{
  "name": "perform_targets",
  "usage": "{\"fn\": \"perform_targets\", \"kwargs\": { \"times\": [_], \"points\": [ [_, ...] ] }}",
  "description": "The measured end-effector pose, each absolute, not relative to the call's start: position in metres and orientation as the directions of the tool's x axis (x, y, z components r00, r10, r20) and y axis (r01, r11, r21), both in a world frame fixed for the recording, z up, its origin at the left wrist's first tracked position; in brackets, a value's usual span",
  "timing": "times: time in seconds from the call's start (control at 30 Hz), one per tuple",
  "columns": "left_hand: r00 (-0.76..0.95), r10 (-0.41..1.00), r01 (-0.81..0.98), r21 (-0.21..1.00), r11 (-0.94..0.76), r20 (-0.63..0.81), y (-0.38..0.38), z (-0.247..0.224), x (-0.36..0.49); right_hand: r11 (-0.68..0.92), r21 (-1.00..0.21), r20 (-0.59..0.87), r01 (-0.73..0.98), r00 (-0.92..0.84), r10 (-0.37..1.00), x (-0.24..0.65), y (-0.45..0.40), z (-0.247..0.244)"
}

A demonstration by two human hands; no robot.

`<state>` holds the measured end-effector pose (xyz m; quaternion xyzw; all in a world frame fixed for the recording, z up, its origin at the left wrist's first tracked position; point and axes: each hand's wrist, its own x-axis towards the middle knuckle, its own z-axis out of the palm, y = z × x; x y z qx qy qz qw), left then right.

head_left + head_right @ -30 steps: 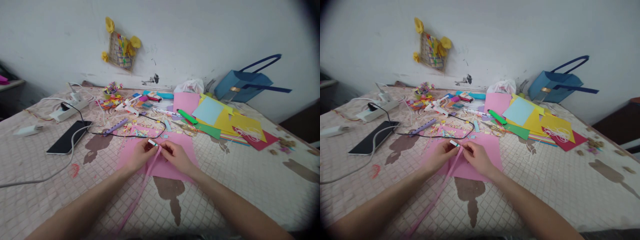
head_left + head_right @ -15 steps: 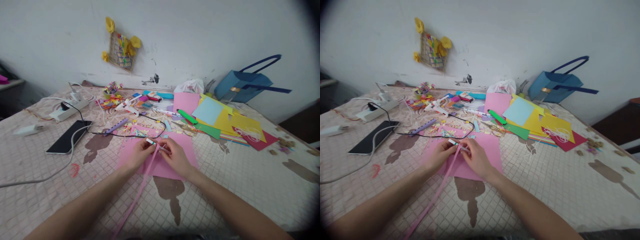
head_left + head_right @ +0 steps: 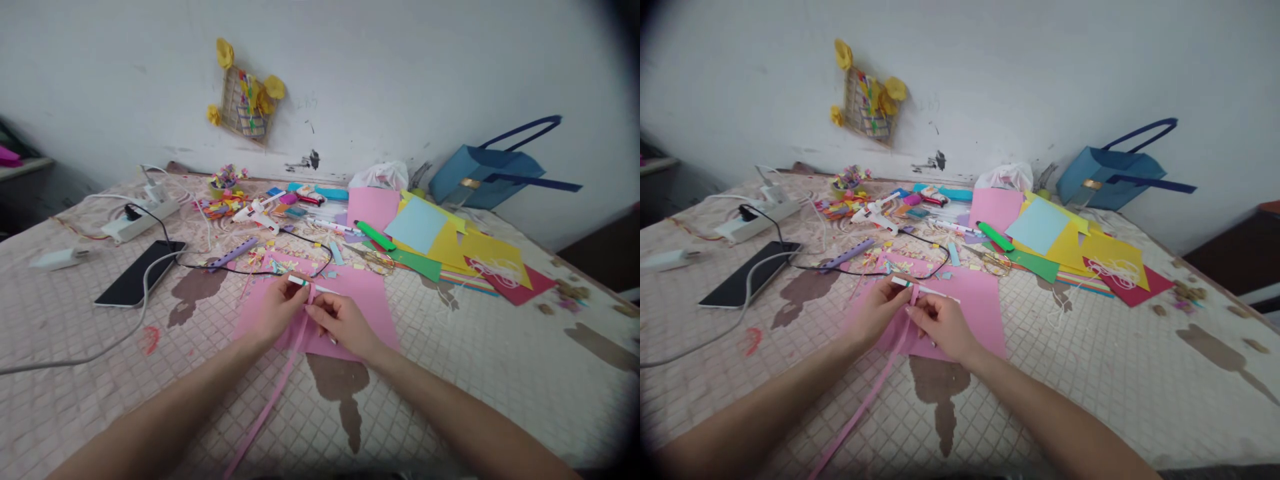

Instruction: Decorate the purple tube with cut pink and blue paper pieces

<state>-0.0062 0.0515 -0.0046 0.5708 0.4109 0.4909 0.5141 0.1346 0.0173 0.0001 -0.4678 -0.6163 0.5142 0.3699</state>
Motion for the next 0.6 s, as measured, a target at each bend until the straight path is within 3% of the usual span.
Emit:
{"fn": "perform_targets", "kwargs": {
  "times": [0.1,0.43,0.6],
  "points": [
    [0.190,0.972,-0.018,0.990,-0.138,0.139,0.0508,-0.0043,-0.0062,-0.010,-0.991,-0.050,0.135,-0.298,0.953,0.1310,0.0167,0.0000],
    [0.187,0.980,-0.038,0.997,-0.061,0.067,0.0499,-0.0033,-0.0068,0.081,-0.986,0.032,0.146,-0.312,0.949,0.1318,0.0126,0.0024],
    [0.236,0.972,-0.119,0.993,0.009,0.020,0.0513,-0.0055,-0.0078,-0.050,-0.997,-0.032,-0.051,-0.315,0.949,0.1369,0.0175,0.0031]
  ]
}}
